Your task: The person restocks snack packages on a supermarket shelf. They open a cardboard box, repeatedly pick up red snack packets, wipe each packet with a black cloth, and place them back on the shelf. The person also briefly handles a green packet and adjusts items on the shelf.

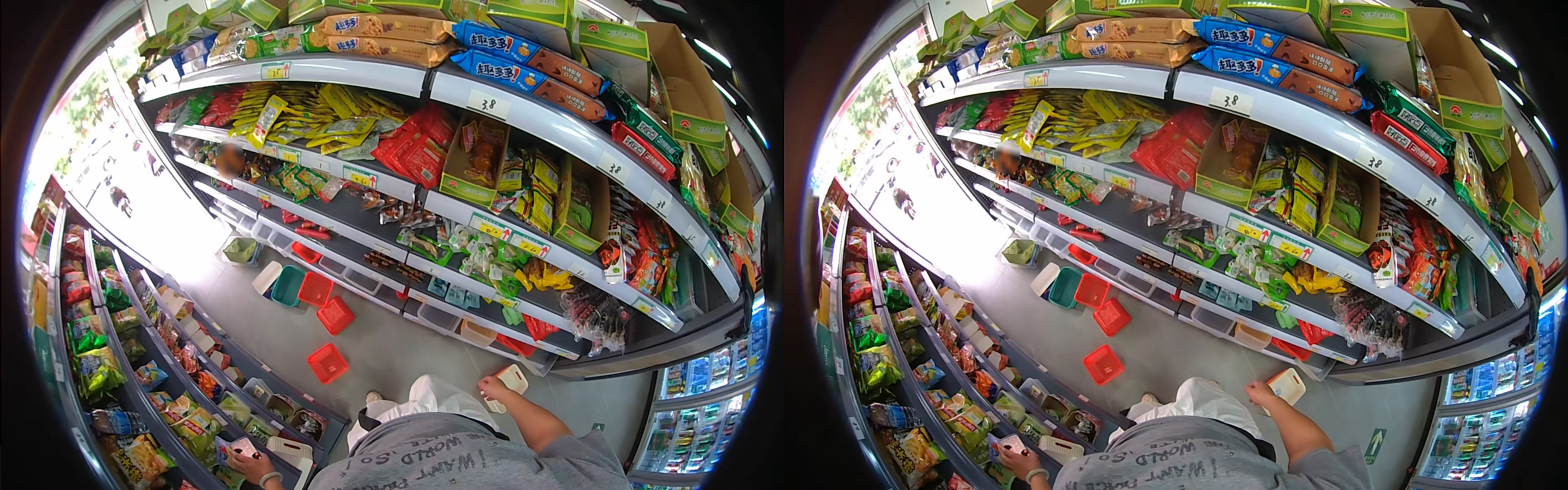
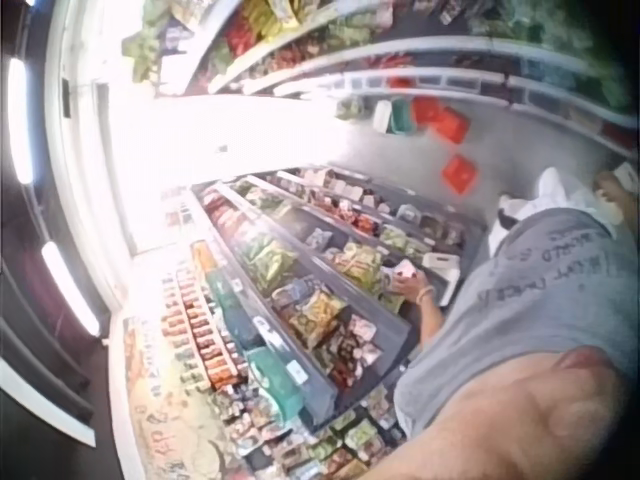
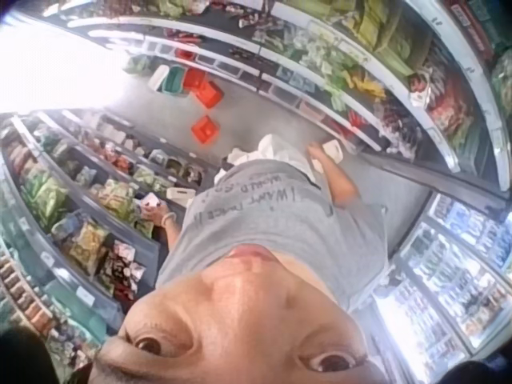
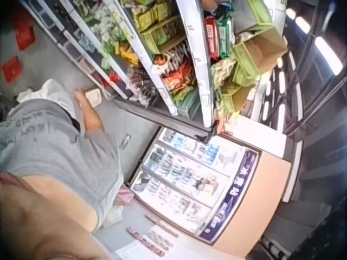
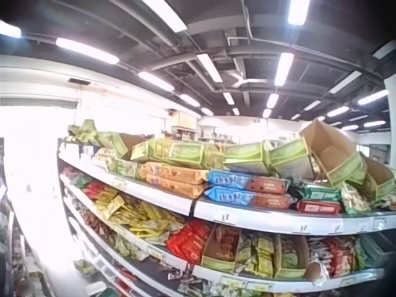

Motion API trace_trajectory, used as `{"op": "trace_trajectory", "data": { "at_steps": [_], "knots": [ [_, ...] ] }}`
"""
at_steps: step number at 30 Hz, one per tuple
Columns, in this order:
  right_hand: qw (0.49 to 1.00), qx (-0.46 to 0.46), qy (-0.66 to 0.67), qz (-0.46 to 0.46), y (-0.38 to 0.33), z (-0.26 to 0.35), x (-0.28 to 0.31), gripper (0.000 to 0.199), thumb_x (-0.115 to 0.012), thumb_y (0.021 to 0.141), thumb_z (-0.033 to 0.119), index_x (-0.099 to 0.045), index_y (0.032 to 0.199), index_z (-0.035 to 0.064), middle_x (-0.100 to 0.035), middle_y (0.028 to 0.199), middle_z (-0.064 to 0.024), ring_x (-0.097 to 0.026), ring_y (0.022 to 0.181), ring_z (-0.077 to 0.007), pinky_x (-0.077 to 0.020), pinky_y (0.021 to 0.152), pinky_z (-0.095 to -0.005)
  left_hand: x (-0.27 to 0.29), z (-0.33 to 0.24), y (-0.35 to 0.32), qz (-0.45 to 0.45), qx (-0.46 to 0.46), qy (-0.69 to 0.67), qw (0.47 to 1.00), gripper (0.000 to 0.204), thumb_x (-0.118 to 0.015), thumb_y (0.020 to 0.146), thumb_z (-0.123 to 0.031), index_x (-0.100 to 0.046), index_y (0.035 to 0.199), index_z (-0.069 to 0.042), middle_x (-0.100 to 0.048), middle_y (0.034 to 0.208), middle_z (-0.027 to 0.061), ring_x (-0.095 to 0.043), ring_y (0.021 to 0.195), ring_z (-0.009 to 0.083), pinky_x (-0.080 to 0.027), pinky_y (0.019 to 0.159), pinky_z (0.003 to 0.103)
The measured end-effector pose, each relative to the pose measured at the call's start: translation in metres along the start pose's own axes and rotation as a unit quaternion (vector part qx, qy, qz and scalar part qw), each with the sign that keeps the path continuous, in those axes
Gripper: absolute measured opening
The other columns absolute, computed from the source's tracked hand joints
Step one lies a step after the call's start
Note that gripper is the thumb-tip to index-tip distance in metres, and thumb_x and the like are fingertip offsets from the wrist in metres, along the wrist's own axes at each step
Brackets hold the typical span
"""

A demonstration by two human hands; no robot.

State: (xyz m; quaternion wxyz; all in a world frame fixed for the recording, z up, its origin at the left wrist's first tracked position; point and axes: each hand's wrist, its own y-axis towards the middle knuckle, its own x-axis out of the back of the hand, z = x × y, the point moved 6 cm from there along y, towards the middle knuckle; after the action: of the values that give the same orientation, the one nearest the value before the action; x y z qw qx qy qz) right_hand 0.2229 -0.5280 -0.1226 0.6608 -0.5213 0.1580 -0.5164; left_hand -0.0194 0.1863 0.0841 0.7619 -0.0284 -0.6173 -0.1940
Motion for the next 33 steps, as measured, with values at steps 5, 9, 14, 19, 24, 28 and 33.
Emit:
{"op": "trace_trajectory", "data": {
  "at_steps": [5, 9, 14, 19, 24, 28, 33],
  "knots": [
    [1.0, 0.004, -0.013, -0.016, -0.009, 0.005, -0.01, 0.036, -0.057, 0.092, 0.035, -0.064, 0.114, 0.0071, -0.069, 0.095, -0.0072, -0.07, 0.077, -0.0195, -0.0558, 0.062, -0.0341, 0.007, -0.036, 0.007, 0.074, -0.004, -0.046, 0.996, 0.093, -0.075, 0.075, -0.017, -0.025, 0.153, -0.012, -0.046, 0.138, 0.0097, -0.05, 0.124, 0.0303, -0.051, 0.094, 0.045],
    [1.0, 0.0, 0.0, -0.02, -0.021, 0.008, -0.014, 0.036, -0.057, 0.092, 0.035, -0.064, 0.114, 0.0068, -0.069, 0.095, -0.0068, -0.069, 0.077, -0.0197, -0.0562, 0.062, -0.0346, 0.028, -0.089, 0.01, 0.013, -0.105, -0.198, 0.974, 0.091, -0.075, 0.071, -0.014, -0.03, 0.15, -0.008, -0.05, 0.134, 0.0138, -0.052, 0.121, 0.035, -0.048, 0.097, 0.045],
    [0.998, 0.002, 0.055, -0.035, -0.036, 0.0, -0.031, 0.035, -0.058, 0.092, 0.035, -0.064, 0.111, 0.0062, -0.069, 0.095, -0.0069, -0.069, 0.077, -0.0203, -0.0568, 0.063, -0.0348, 0.013, -0.168, 0.021, 0.047, -0.181, -0.245, 0.951, 0.082, -0.074, 0.071, -0.014, -0.038, 0.144, -0.012, -0.051, 0.133, 0.0137, -0.053, 0.119, 0.0352, -0.049, 0.093, 0.048],
    [0.996, -0.012, 0.082, -0.045, -0.041, -0.029, -0.031, 0.033, -0.057, 0.092, 0.032, -0.062, 0.111, 0.0061, -0.067, 0.099, -0.0069, -0.069, 0.079, -0.0214, -0.0569, 0.065, -0.0363, 0.024, -0.281, 0.006, 0.097, -0.243, -0.286, 0.922, 0.087, -0.078, 0.069, -0.023, -0.036, 0.145, -0.011, -0.051, 0.132, 0.016, -0.052, 0.122, 0.0359, -0.048, 0.096, 0.048],
    [0.992, -0.012, 0.103, -0.073, -0.03, -0.084, -0.028, 0.029, -0.055, 0.09, 0.033, -0.064, 0.098, 0.0067, -0.067, 0.079, -0.0083, -0.067, 0.066, -0.0204, -0.0546, 0.057, -0.0351, 0.105, -0.397, -0.001, 0.141, -0.291, -0.386, 0.864, 0.092, -0.078, 0.067, -0.024, -0.034, 0.145, -0.006, -0.046, 0.136, 0.0203, -0.048, 0.126, 0.0396, -0.045, 0.102, 0.048],
    [0.969, 0.011, 0.244, 0.038, 0.009, -0.125, -0.017, 0.018, -0.059, 0.086, 0.025, -0.06, 0.089, 0.0078, -0.06, 0.073, -0.0079, -0.063, 0.066, -0.0215, -0.051, 0.054, -0.0359, 0.208, -0.45, 0.073, -0.114, -0.349, -0.53, 0.764, 0.091, -0.078, 0.067, -0.02, -0.033, 0.144, 0.002, -0.046, 0.135, 0.0236, -0.047, 0.123, 0.0416, -0.041, 0.106, 0.045],
    [0.932, 0.361, -0.022, -0.034, 0.09, -0.169, 0.043, 0.023, -0.065, 0.078, 0.028, -0.061, 0.092, 0.0096, -0.061, 0.08, -0.0104, -0.062, 0.08, -0.0258, -0.0481, 0.068, -0.0431, 0.439, -0.495, 0.168, -0.103, -0.386, -0.531, 0.747, 0.086, -0.079, 0.069, -0.022, -0.037, 0.14, 0.004, -0.053, 0.123, 0.0251, -0.05, 0.117, 0.0408, -0.042, 0.102, 0.046]
  ]
}}
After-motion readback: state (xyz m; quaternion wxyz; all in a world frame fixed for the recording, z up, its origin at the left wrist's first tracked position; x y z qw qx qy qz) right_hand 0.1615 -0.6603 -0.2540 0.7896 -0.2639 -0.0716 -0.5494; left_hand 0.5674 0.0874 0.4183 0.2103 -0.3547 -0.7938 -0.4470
